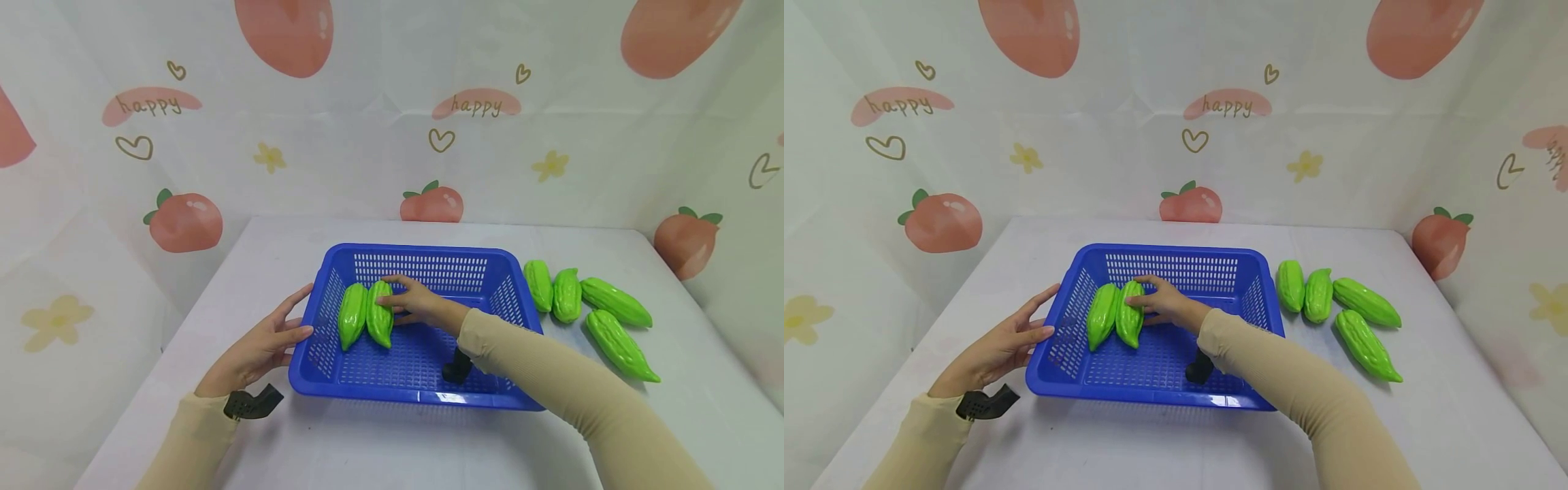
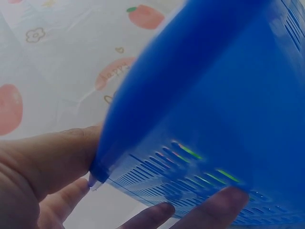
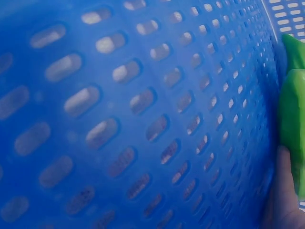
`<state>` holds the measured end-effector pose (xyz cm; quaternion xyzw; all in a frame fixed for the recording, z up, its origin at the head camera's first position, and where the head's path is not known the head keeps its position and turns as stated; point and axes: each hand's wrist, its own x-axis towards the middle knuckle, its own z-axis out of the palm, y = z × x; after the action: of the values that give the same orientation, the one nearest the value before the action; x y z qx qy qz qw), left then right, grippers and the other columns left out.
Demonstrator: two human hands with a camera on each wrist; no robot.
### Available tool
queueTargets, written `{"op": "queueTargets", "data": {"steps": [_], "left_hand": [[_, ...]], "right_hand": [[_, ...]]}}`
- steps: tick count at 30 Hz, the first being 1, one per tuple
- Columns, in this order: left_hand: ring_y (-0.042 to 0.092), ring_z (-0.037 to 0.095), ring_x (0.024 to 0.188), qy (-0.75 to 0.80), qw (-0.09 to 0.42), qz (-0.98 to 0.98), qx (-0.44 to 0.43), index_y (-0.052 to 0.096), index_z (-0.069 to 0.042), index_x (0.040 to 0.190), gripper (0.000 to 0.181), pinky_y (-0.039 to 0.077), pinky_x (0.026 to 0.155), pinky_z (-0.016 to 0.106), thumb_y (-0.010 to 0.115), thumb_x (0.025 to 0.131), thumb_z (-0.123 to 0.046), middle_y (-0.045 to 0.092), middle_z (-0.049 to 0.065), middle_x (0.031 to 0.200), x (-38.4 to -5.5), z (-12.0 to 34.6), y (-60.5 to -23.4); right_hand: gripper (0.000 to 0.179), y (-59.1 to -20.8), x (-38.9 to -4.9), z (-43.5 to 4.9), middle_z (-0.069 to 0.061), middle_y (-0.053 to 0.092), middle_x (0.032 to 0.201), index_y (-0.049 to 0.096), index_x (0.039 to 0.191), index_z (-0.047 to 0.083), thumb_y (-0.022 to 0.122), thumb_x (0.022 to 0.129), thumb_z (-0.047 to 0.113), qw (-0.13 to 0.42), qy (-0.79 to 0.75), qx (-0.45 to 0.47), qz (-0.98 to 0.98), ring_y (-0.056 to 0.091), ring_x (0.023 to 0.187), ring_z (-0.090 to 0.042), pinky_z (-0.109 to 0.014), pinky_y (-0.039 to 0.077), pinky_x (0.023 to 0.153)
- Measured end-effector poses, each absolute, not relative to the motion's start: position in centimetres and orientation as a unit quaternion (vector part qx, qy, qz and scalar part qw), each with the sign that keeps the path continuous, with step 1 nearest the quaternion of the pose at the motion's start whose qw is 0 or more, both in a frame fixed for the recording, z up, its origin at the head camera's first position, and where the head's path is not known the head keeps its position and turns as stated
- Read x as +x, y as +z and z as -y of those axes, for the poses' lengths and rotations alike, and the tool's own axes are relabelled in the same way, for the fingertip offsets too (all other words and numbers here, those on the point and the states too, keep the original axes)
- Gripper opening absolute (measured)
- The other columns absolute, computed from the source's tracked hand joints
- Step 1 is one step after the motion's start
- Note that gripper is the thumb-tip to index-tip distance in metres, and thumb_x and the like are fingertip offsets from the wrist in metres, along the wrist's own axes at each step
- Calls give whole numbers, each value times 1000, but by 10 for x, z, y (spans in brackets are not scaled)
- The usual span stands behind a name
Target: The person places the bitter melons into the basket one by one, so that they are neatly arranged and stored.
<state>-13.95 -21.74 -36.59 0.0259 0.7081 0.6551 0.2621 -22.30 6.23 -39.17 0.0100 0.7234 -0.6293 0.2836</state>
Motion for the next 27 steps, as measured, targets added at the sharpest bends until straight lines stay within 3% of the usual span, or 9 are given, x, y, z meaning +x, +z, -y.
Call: {"op": "queueTargets", "data": {"steps": [19, 27], "left_hand": [[66, 32, 107, 651, 263, -711, 30, 9, -42, 154, 80, 56, 86, 50, 61, 96, -22, 40, 26, 146, -140, 217, -365], [66, 31, 107, 649, 262, -714, 30, 9, -42, 154, 81, 56, 86, 50, 61, 96, -23, 39, 27, 147, -139, 217, -364]], "right_hand": [[61, -391, -224, -64, -16, 40, 147, 39, 148, 21, 65, 93, 18, 291, -611, 0, -736, 52, 125, -39, -49, 53, 92], [60, -389, -223, -64, -17, 32, 151, 39, 147, 20, 65, 93, 18, 290, -610, 2, -737, 52, 124, -39, -49, 54, 91]]}}
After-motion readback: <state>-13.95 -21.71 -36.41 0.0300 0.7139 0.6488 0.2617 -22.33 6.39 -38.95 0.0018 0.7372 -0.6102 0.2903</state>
